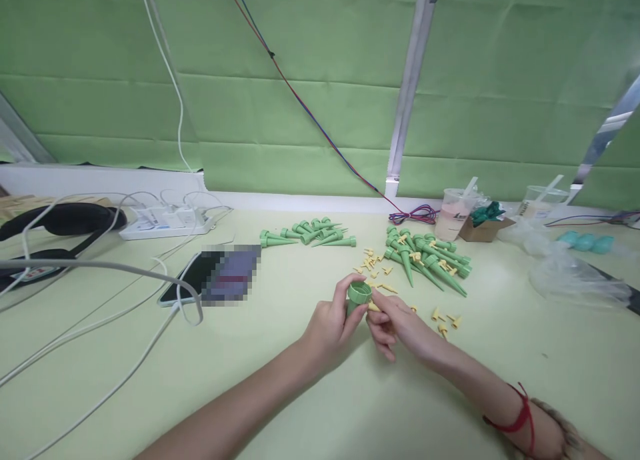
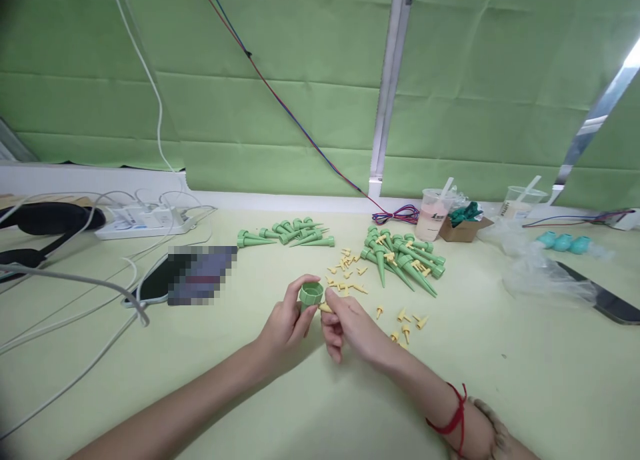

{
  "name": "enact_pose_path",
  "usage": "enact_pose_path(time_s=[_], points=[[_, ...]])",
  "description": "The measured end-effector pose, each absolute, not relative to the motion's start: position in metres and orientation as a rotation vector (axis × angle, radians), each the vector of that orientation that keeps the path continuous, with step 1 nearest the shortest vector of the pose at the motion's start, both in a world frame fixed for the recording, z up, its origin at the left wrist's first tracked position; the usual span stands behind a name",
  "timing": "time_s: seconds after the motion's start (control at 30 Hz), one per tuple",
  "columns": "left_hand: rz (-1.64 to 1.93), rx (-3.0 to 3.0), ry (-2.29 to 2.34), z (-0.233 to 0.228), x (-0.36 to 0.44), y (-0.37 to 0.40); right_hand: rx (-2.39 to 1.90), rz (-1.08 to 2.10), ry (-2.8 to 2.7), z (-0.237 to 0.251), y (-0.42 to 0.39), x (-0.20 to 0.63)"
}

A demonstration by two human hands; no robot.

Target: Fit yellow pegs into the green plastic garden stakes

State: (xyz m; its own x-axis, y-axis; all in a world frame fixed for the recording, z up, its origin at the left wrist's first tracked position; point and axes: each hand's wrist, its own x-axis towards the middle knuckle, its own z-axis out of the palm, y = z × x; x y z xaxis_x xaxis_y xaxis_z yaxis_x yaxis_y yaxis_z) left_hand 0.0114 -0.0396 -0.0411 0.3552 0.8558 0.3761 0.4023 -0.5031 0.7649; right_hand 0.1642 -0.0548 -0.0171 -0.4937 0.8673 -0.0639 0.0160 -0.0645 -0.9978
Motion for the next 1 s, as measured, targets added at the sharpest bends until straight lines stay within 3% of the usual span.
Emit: enact_pose_path(time_s=[0.17,0.27,0.37,0.6,0.87,1.0], points=[[1.106,2.142,1.051,-0.041,0.009,-0.037,-0.808,2.124,-1.159,-0.014,-0.053,0.169],[1.135,2.127,1.014,-0.038,0.009,-0.038,-0.817,2.181,-1.131,-0.016,-0.052,0.168],[1.082,1.958,0.992,-0.035,0.014,-0.042,-0.956,1.945,-1.292,-0.021,-0.051,0.164],[1.143,1.484,1.009,-0.024,0.027,-0.049,-1.216,0.949,-1.813,-0.029,-0.049,0.165],[1.127,1.43,0.952,-0.021,0.028,-0.048,-1.133,0.711,-2.011,-0.025,-0.045,0.174],[1.12,1.521,0.951,-0.026,0.025,-0.048,-1.016,1.074,-1.825,-0.027,-0.045,0.17]])
